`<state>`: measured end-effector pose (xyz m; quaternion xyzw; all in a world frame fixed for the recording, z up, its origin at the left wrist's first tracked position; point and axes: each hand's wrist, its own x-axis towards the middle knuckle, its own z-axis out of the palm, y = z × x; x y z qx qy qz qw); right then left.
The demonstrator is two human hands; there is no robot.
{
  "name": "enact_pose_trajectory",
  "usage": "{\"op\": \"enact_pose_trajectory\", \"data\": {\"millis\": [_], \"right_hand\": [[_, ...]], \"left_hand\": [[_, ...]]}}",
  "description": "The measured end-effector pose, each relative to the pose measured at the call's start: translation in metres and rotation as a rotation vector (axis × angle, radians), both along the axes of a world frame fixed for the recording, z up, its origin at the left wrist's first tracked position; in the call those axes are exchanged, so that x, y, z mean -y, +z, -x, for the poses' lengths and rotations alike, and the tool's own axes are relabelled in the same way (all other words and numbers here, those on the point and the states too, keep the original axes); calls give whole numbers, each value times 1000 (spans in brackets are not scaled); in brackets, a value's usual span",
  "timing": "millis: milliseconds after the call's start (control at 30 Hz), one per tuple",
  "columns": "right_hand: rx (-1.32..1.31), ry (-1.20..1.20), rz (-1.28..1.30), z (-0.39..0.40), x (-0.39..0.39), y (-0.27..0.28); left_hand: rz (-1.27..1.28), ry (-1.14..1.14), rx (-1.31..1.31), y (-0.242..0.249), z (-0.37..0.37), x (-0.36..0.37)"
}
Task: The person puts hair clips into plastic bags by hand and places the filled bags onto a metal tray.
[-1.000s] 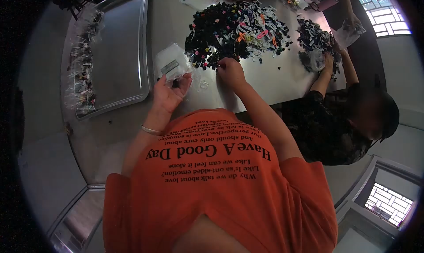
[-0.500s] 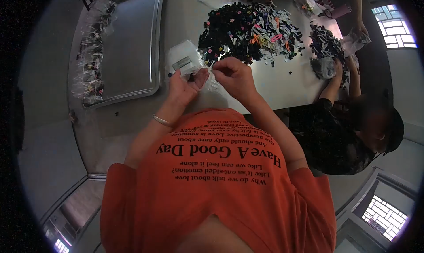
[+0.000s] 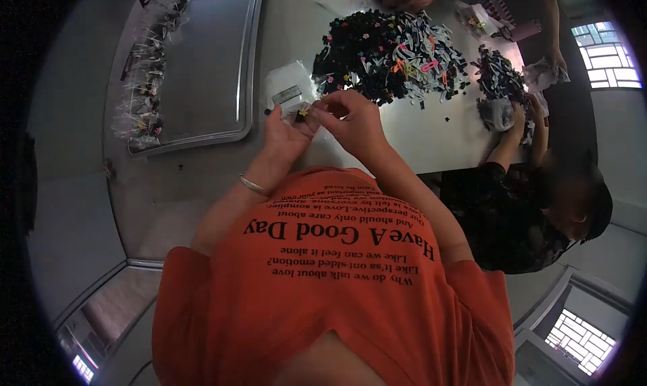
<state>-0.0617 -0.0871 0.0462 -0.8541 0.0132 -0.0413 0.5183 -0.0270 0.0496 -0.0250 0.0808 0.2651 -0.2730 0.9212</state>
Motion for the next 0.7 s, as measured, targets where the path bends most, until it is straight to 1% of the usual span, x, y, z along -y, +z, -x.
{"op": "enact_pose_trajectory", "data": {"millis": [33, 100, 133, 167, 200, 233, 267, 300, 367, 400, 433, 533, 633, 667, 700], "right_hand": [[1, 1, 5, -1, -2, -2], [-124, -84, -452, -2, -1, -8], [-117, -120, -430, -5, 3, -10], [-110, -157, -408, -10, 9, -13], [-127, -192, -350, -12, 21, -23], [-96, -182, -170, -13, 36, -35], [-64, -170, 12, -13, 51, -47], [-64, -162, 257, -10, 63, -57], [-79, -66, 525, 3, 80, -85], [-125, -21, 463, 7, 79, -91], [-127, -20, 460, 9, 77, -97], [-63, 16, 528, 9, 61, -105], [-25, 36, 532, 1, 62, -115], [45, 1, 411, 1, 65, -118], [24, -63, 303, 0, 59, -106]], "left_hand": [[32, 5, 54, -3, 1, 1], [83, 12, 39, -2, 2, 3], [126, 18, 25, 7, 2, 3], [87, -1, -113, 18, -2, 2], [48, 14, -42, 10, -6, 3], [9, 28, 29, -2, -8, 0], [28, 22, 57, -8, -9, -5], [33, 19, 55, -12, -10, -8], [27, 52, 94, -17, -12, -15], [-33, 28, 41, -15, -11, -18], [-36, 28, 40, -16, -10, -18], [-60, 22, 61, -20, -6, -20], [-60, -57, 112, -22, -3, -19], [-63, -51, 116, -21, -3, -20], [-85, -63, 140, -19, -2, -21]]}}
